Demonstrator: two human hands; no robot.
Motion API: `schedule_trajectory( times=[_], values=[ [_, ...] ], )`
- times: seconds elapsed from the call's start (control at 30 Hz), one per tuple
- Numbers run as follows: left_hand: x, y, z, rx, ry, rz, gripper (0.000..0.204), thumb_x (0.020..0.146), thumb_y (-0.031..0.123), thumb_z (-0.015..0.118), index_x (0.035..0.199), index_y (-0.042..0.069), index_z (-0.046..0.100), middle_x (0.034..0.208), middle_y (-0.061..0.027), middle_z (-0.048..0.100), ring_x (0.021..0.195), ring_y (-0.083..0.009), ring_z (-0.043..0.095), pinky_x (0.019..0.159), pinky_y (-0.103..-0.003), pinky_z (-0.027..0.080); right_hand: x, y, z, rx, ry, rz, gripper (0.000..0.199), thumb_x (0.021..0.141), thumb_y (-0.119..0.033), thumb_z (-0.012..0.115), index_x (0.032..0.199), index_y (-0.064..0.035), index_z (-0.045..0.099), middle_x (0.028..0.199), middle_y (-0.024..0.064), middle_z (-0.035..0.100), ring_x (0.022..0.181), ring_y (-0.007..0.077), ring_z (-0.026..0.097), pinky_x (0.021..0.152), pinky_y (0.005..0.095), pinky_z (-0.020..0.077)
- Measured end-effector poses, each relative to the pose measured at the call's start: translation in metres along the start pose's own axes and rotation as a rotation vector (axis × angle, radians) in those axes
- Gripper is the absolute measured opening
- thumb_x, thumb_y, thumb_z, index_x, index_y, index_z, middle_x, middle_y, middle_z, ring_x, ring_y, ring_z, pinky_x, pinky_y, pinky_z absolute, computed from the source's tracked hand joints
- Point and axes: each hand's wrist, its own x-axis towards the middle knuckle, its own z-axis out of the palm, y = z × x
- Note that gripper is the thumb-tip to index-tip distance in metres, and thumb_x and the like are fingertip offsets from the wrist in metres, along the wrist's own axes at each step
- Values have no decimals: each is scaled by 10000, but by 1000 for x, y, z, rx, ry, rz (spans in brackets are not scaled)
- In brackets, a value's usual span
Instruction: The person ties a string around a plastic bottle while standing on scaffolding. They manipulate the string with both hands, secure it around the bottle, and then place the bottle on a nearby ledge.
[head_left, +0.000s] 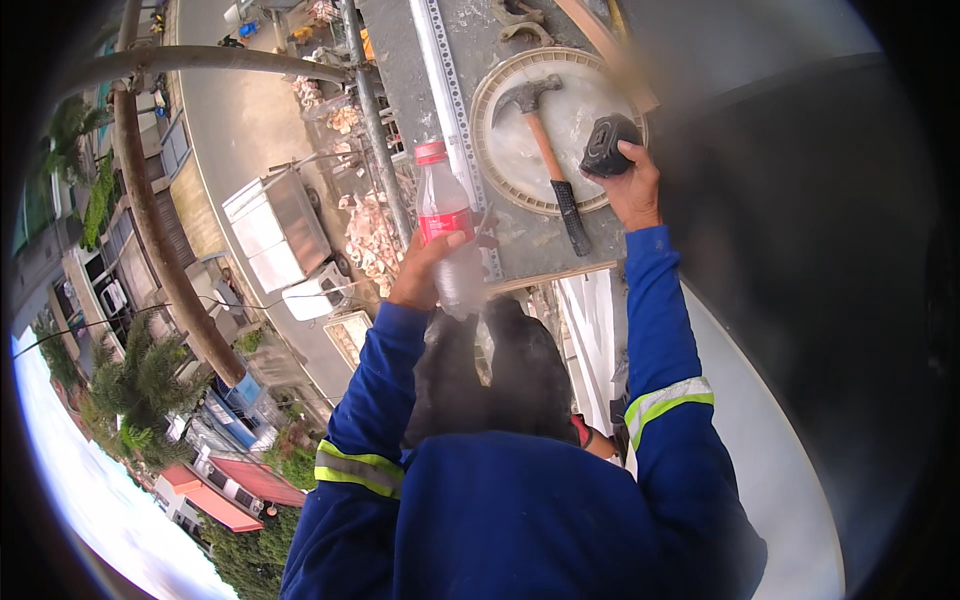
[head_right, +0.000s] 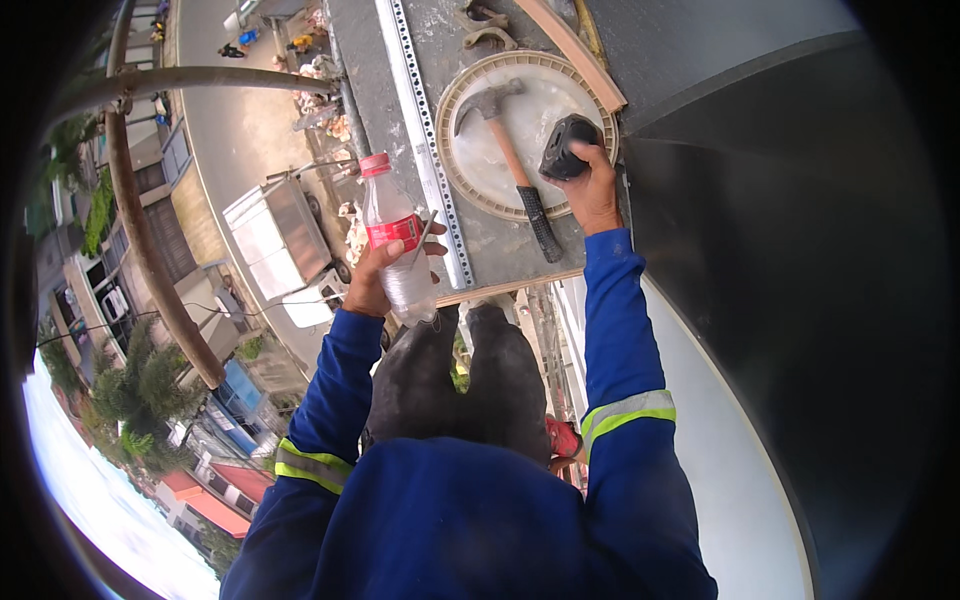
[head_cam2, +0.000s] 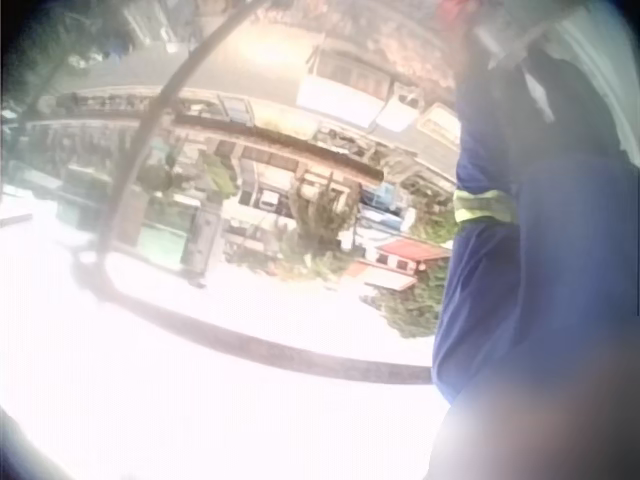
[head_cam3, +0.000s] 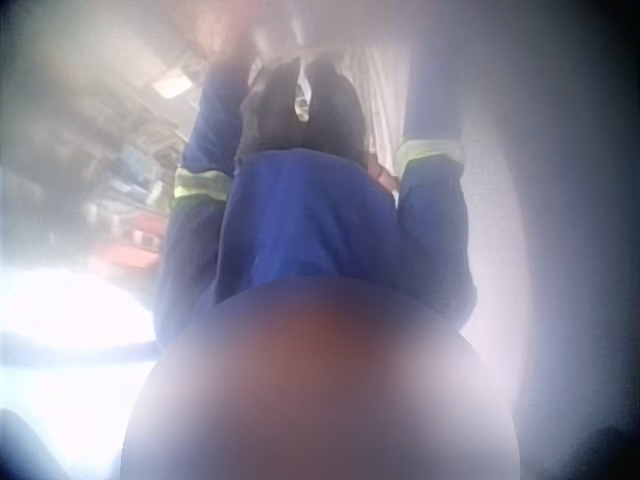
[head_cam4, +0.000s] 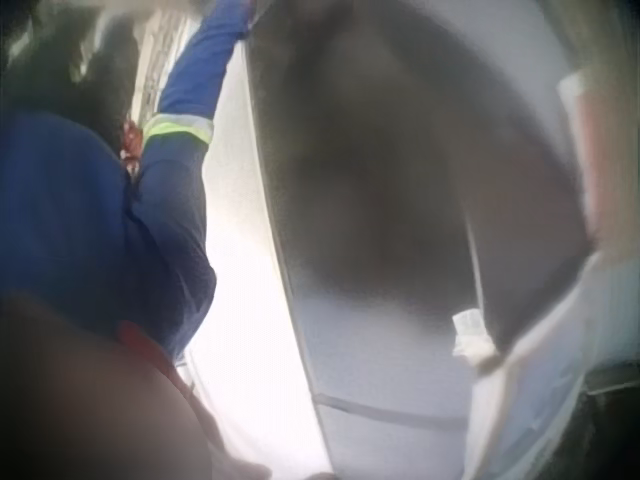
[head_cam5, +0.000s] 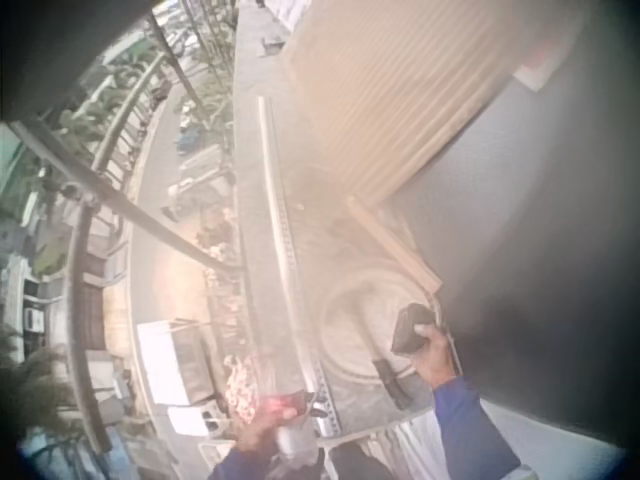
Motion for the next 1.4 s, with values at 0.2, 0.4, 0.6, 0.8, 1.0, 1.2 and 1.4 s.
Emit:
schedule_trajectory(
  times=[0.2,0.4,0.6,0.8,1.0,1.2,1.4],
  values=[
    [-7,47,3,80,19,47,631,785,399,711,1222,-23,539,1090,-163,654,904,-259,669,791,-376,560,-73,13,40,455,-488,290,627,864,-535,647,1297,-109,493,1205,213,573,1085,394,605,922,576,500],
    [-64,186,-46,433,133,155,726,734,496,736,1232,8,532,943,-105,617,817,-210,634,769,-378,556,-91,30,20,390,-493,338,371,874,-361,655,1090,-107,494,1188,197,553,1056,348,628,907,456,546],
    [-136,262,-53,829,343,-12,619,711,407,761,1117,-12,557,861,-85,604,723,-182,617,680,-307,517,-60,32,-10,-354,-328,250,506,832,-212,633,1284,-5,538,1107,122,595,993,217,631,859,314,522],
    [-196,264,-61,834,492,-127,703,633,391,777,1154,-24,551,879,-67,600,759,-164,601,684,-288,505,-7,39,11,-1252,18,43,611,811,-243,654,1362,-24,506,1282,195,555,1150,310,569,977,380,456],
    [-219,258,-70,717,536,22,807,617,412,820,1225,-21,515,937,-82,598,767,-179,608,690,-307,519,65,44,38,-1713,36,116,583,834,-351,630,1351,-94,553,1388,176,505,1268,399,507,1029,549,395],
    [-232,257,-63,692,448,157,895,605,452,834,1251,-53,473,936,-86,574,777,-184,607,682,-313,517,70,52,61,-1853,24,231,541,826,-365,647,1329,-170,605,1398,143,496,1278,401,501,1035,599,368],
    [-237,269,-54,762,384,140,939,546,452,841,1264,-50,504,944,-106,626,836,-210,665,736,-309,545,67,58,76,-1937,117,208,534,781,-387,691,1271,-178,653,1439,154,454,1245,411,532,1005,608,401]
  ],
)
